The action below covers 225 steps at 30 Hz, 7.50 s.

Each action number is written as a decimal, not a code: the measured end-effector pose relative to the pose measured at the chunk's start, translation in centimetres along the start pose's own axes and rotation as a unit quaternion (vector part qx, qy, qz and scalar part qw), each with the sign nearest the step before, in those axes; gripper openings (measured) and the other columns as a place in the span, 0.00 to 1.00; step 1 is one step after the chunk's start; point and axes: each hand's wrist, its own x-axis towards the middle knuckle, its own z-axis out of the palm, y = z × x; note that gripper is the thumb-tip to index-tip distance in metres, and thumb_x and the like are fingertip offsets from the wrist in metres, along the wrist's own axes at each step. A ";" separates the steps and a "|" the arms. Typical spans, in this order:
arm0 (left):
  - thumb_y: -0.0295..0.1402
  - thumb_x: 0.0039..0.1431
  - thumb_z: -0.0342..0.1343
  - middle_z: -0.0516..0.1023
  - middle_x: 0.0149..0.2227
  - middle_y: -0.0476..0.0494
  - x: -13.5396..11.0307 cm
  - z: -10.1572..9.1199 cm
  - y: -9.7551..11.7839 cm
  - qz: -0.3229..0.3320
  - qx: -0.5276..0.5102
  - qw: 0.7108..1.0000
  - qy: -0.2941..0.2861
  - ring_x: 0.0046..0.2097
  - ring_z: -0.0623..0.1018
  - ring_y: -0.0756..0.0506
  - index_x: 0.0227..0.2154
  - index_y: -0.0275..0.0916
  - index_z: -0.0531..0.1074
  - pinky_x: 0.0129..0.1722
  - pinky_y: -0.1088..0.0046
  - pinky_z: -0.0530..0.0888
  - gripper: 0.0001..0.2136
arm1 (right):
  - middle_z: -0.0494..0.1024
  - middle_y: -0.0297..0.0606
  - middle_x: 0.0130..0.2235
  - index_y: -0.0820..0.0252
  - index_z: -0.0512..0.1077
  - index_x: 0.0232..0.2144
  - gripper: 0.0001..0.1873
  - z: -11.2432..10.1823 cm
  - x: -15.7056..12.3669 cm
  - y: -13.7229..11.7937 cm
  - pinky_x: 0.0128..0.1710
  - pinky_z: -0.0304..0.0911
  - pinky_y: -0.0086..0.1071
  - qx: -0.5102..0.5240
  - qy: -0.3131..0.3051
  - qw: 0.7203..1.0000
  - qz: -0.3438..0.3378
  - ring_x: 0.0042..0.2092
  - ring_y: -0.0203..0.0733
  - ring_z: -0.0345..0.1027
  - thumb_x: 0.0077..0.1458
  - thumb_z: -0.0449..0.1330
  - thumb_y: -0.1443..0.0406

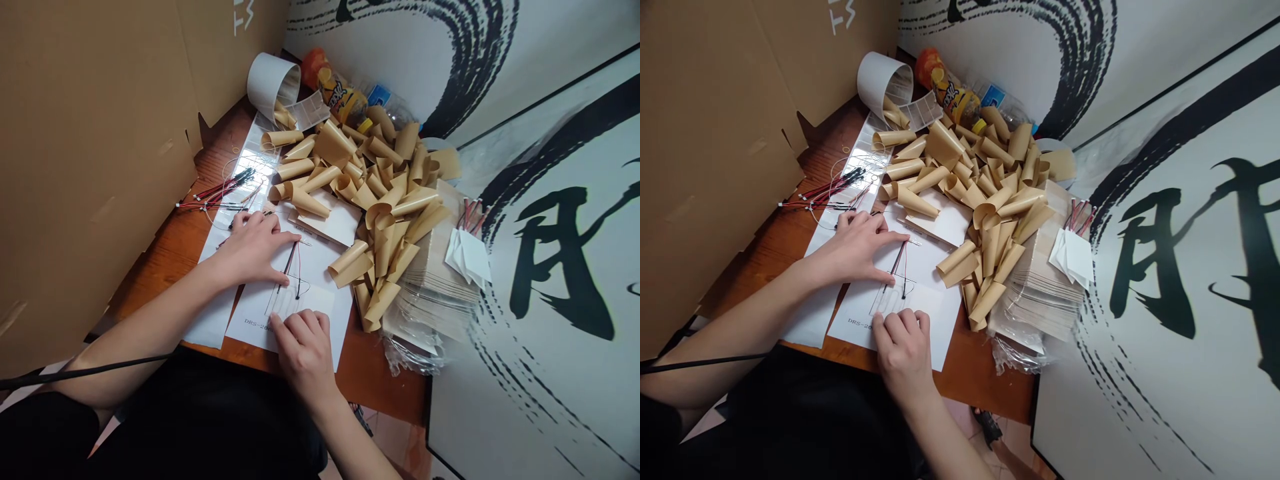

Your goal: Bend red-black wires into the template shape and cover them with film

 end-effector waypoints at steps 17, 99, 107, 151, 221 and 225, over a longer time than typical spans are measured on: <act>0.59 0.49 0.63 0.69 0.50 0.40 -0.2 -0.2 -0.1 0.008 -0.007 1.000 -0.006 0.53 0.64 0.33 0.61 0.54 0.68 0.55 0.54 0.53 0.36 | 0.75 0.39 0.34 0.62 0.74 0.42 0.06 -0.7 -0.5 -1.7 0.38 0.54 0.39 0.043 -0.002 0.997 0.063 0.38 0.43 0.61 0.63 0.59 0.71; 0.58 0.50 0.64 0.69 0.49 0.40 -0.2 -0.4 0.0 0.015 -0.007 1.000 -0.008 0.53 0.65 0.33 0.62 0.54 0.67 0.55 0.54 0.54 0.37 | 0.84 0.40 0.43 0.55 0.78 0.48 0.12 -1.7 2.8 4.0 0.45 0.73 0.40 0.270 0.153 0.917 0.251 0.43 0.42 0.78 0.64 0.60 0.69; 0.57 0.54 0.61 0.68 0.50 0.39 -0.3 -0.2 -0.2 0.025 -0.007 1.000 -0.006 0.54 0.65 0.33 0.63 0.54 0.66 0.56 0.52 0.53 0.35 | 0.82 0.38 0.39 0.56 0.75 0.45 0.11 -1.7 2.9 4.0 0.41 0.71 0.35 0.142 0.178 0.961 0.159 0.40 0.40 0.75 0.64 0.58 0.73; 0.61 0.61 0.49 0.73 0.49 0.38 -0.4 0.1 1.0 0.006 -0.003 1.000 0.024 0.52 0.67 0.35 0.60 0.48 0.71 0.57 0.50 0.55 0.32 | 0.74 0.37 0.28 0.61 0.73 0.41 0.08 1.0 1.7 2.0 0.30 0.50 0.38 -0.001 0.062 0.998 0.017 0.31 0.42 0.58 0.65 0.54 0.73; 0.32 0.67 0.55 0.76 0.42 0.46 1.9 2.1 0.1 0.044 -0.029 0.989 0.140 0.46 0.69 0.41 0.40 0.50 0.81 0.44 0.60 0.54 0.09 | 0.77 0.41 0.33 0.61 0.72 0.46 0.11 1.1 1.4 2.0 0.33 0.55 0.37 0.052 0.112 0.992 0.031 0.35 0.42 0.62 0.64 0.56 0.75; 0.33 0.66 0.57 0.76 0.41 0.47 2.1 2.1 0.0 0.036 -0.034 0.988 0.148 0.46 0.70 0.42 0.39 0.52 0.82 0.44 0.60 0.54 0.08 | 0.78 0.42 0.34 0.62 0.72 0.46 0.11 1.0 1.5 2.0 0.33 0.55 0.37 0.051 0.118 0.991 0.028 0.35 0.42 0.62 0.63 0.57 0.76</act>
